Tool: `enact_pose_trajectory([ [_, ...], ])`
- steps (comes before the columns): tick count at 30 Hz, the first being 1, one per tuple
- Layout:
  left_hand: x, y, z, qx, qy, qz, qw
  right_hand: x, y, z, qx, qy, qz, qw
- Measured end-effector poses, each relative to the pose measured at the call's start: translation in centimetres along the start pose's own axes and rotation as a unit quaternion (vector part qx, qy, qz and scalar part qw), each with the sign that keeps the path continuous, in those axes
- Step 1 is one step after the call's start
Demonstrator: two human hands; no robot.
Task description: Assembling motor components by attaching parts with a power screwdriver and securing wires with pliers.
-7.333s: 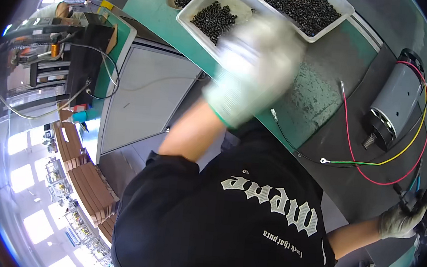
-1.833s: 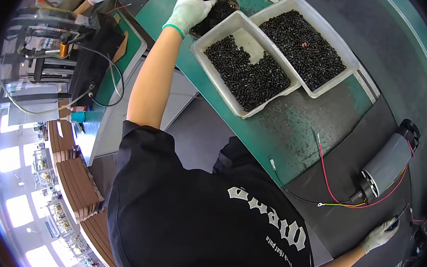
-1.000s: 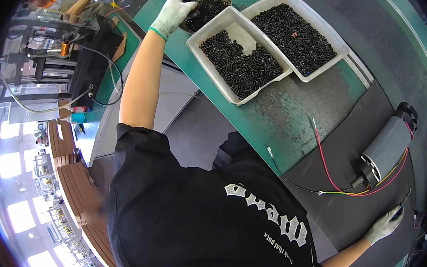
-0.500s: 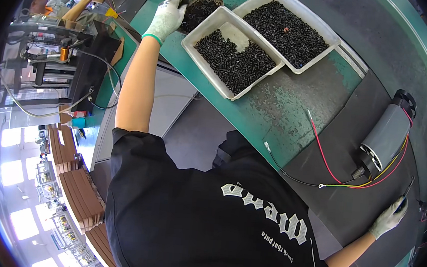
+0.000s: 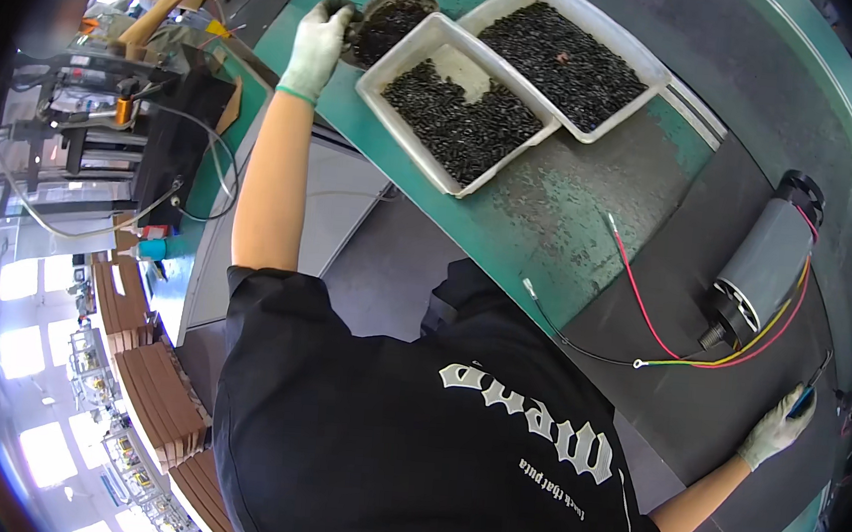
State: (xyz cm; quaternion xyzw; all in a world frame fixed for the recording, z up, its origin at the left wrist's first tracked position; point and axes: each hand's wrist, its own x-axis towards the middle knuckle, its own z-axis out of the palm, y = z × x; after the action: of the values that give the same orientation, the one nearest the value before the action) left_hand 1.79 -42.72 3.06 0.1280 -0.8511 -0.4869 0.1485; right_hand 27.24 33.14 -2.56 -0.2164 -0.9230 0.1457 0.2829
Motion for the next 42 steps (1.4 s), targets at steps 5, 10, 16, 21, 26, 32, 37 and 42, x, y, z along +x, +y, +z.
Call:
enact_pose_trajectory([
  [5, -7.6, 7.6, 4.8, -0.372, -0.148, -0.038, 0.916, -1.9, -5.5, -3.4, 0.352, -0.007, 0.194, 0.916],
  [10, -23.5, 19.8, 16.4, -0.371, -0.386, -0.059, 0.843, -1.4, -21.0, -3.3, 0.353, -0.074, -0.132, 0.923],
  [16, -25.4, 22.3, 20.2, -0.5, -0.411, -0.113, 0.754, 0.8, -24.3, -6.2, 0.074, -0.066, -0.361, 0.927],
  [21, -25.5, 22.5, 19.7, -0.45, -0.408, -0.07, 0.791, 0.7, -24.3, -7.0, 0.077, -0.028, -0.391, 0.917],
  [26, -25.6, 22.2, 19.4, -0.436, -0.388, -0.054, 0.81, 1.1, -24.5, -6.6, 0.047, -0.063, -0.395, 0.915],
  [32, -25.7, 21.7, 20.0, -0.446, -0.358, -0.059, 0.819, 0.7, -24.6, -6.2, 0.039, -0.066, -0.376, 0.923],
  [37, -25.7, 21.7, 20.6, -0.438, -0.355, -0.059, 0.823, 0.9, -24.3, -5.5, 0.05, -0.075, -0.357, 0.93],
  [42, -25.0, 22.2, 22.2, -0.338, -0.376, 0.059, 0.861, 2.0, -22.4, -3.6, 0.025, -0.065, -0.344, 0.936],
])
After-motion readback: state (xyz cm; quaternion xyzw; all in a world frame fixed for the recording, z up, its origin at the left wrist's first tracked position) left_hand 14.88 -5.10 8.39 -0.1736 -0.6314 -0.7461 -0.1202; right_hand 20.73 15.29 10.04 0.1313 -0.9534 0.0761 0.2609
